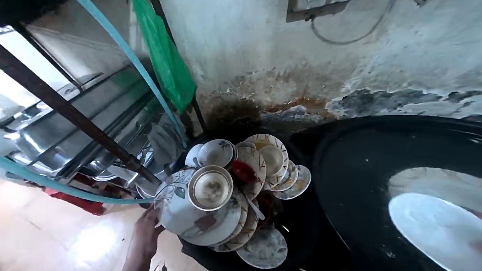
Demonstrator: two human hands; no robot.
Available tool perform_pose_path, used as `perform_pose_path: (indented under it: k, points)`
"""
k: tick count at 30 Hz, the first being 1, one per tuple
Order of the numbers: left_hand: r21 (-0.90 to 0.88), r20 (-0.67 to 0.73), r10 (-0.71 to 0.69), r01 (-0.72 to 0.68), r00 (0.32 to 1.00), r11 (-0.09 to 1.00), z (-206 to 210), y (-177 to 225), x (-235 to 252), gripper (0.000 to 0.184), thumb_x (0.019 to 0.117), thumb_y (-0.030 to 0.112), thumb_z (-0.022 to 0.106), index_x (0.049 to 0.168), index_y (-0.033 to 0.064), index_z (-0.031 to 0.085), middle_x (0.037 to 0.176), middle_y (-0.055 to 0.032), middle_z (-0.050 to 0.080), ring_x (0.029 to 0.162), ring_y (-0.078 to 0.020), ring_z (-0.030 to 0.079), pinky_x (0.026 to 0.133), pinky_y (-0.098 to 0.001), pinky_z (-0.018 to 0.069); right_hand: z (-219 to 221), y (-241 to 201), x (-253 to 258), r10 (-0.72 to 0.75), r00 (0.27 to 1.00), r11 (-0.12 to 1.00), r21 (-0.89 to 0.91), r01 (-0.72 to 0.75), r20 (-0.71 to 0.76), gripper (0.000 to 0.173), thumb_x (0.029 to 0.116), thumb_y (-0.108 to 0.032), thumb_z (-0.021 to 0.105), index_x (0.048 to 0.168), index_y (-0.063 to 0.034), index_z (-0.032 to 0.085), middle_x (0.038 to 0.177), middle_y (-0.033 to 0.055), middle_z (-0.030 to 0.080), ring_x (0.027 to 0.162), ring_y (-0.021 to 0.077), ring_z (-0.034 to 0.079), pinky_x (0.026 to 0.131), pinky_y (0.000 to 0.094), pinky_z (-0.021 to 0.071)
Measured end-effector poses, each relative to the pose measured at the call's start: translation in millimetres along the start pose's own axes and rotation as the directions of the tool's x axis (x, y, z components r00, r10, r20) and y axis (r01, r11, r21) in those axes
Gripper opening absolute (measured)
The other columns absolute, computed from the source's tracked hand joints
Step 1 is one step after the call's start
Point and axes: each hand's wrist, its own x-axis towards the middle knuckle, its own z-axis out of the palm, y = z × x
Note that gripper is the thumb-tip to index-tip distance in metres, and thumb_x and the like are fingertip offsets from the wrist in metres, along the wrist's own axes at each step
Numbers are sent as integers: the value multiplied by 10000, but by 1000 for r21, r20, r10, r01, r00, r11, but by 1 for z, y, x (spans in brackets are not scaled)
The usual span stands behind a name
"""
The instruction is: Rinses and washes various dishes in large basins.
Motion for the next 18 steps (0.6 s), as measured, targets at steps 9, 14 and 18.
perform_pose_path:
  k: [9, 14, 18]
  points:
    - [73, 19, 273, -274, 962, 959, 42, 41, -20, 692, 926, -116, 553, 1560, 48, 330, 1393, -249, 540, 1167, -300, 629, 930, -476, 555, 96, -25, 66, 387, 922, 809, 487, -330, -18, 588, 912, 59, 402, 1466, -133, 453, 1077, 125, 673, 801, 179, 695, 627, 328, 588]
    - [363, 55, 636, -609, 770, 706, 20, 87, -63, 570, 962, -8, 506, 1526, 40, 442, 1407, -229, 579, 1254, -272, 609, 1037, -490, 495, 134, -54, 77, 414, 905, 819, 393, -417, 97, 568, 968, 94, 416, 1485, -139, 458, 1143, 161, 653, 869, 222, 685, 678, 361, 574]
    - [150, -32, 704, -693, 709, 705, 19, 90, -80, 651, 943, 52, 498, 1569, 15, 320, 1438, -195, 523, 1178, -94, 609, 959, -292, 530, 154, -59, 82, 413, 897, 818, 370, -441, 156, 558, 978, 109, 420, 1480, -133, 460, 1149, 170, 638, 878, 229, 681, 679, 367, 576]
